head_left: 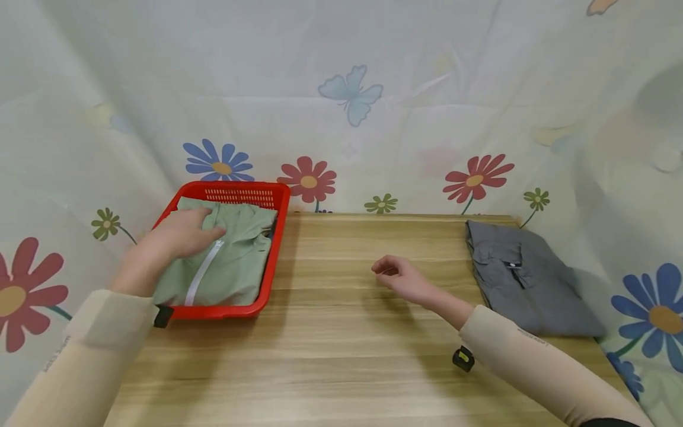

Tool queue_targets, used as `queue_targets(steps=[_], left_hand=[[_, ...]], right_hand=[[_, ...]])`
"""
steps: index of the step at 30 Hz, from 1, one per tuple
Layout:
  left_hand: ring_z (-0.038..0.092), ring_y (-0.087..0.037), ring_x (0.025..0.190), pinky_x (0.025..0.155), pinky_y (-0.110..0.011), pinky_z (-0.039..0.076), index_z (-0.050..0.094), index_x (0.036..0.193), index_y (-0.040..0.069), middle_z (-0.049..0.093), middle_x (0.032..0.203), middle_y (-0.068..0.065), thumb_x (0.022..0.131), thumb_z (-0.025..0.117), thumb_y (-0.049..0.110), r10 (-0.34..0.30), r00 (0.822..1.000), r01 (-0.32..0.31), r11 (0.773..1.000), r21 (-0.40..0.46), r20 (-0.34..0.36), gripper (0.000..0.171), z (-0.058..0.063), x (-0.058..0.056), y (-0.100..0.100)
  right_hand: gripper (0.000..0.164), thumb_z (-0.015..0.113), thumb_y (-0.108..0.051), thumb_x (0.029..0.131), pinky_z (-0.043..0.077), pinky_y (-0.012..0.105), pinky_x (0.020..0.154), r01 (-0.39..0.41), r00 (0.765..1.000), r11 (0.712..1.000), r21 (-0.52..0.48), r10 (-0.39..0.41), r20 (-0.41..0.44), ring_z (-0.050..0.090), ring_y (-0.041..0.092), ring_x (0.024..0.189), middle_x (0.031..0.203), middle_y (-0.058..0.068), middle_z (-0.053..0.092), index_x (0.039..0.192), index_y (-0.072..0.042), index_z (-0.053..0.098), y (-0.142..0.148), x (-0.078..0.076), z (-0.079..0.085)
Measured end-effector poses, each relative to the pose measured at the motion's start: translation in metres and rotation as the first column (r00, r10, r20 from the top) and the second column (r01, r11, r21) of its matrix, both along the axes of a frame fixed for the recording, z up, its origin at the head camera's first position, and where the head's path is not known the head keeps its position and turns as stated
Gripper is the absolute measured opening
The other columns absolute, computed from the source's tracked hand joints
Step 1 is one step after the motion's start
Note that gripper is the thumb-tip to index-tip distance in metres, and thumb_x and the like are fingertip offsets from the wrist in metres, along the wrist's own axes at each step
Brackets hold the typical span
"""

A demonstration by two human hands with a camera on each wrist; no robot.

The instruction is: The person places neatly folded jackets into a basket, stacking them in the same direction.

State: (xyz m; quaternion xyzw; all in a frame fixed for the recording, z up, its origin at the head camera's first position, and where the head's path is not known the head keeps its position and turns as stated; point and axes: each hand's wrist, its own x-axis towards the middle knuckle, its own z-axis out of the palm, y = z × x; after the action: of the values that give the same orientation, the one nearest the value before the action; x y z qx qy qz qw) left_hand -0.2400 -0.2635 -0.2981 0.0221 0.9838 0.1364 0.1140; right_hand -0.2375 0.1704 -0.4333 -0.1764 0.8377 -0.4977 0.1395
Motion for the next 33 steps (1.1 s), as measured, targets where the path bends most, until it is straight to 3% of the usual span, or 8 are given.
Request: queue_targets(steps=[13,19,28,33], left_hand=[[0.035,-0.054,0.139,0.104,-0.071,0.036,0.035,0.155,-0.006,0.039,0.152,-0.034,0.101,0.061,0.04,-0.121,0.993,0.121,0.991,0.06,-0.012,0.076,-0.006,0.02,0.043],[0.036,-0.05,0.14,0.104,-0.07,0.039,0.037,0.156,-0.002,0.039,0.154,-0.031,0.101,0.063,0.039,-0.135,0.991,0.137,0.985,0.103,-0.022,0.074,-0.008,0.03,0.063],[0.046,-0.043,0.134,0.104,-0.061,0.045,0.044,0.152,-0.003,0.047,0.149,-0.028,0.1,0.066,0.037,-0.234,0.969,0.242,0.963,0.114,-0.084,0.069,-0.017,0.05,0.094],[0.049,-0.041,0.132,0.106,-0.058,0.045,0.046,0.151,-0.003,0.049,0.147,-0.026,0.1,0.066,0.036,-0.272,0.956,0.285,0.951,0.122,-0.111,0.066,-0.024,0.06,0.107]], right_hand=[[0.025,0.057,-0.002,0.102,0.05,0.05,0.092,0.081,0.983,0.993,0.091,-0.064,-0.175,0.059,0.039,0.112,0.123,0.027,0.062,0.124,0.01,0.06,0.048,0.002,-0.007],[0.029,0.057,-0.004,0.104,0.048,0.056,0.096,0.133,0.975,0.983,0.127,-0.107,-0.193,0.056,0.041,0.117,0.128,0.027,0.059,0.129,0.009,0.058,0.064,0.001,-0.005],[0.037,0.056,-0.012,0.104,0.049,0.059,0.097,0.263,0.935,0.936,0.233,-0.188,-0.3,0.049,0.045,0.128,0.136,0.029,0.055,0.136,0.007,0.055,0.096,-0.01,0.004],[0.039,0.056,-0.01,0.103,0.044,0.062,0.098,0.356,0.9,0.892,0.278,-0.247,-0.359,0.047,0.048,0.125,0.135,0.033,0.052,0.136,0.011,0.053,0.114,-0.013,0.012]])
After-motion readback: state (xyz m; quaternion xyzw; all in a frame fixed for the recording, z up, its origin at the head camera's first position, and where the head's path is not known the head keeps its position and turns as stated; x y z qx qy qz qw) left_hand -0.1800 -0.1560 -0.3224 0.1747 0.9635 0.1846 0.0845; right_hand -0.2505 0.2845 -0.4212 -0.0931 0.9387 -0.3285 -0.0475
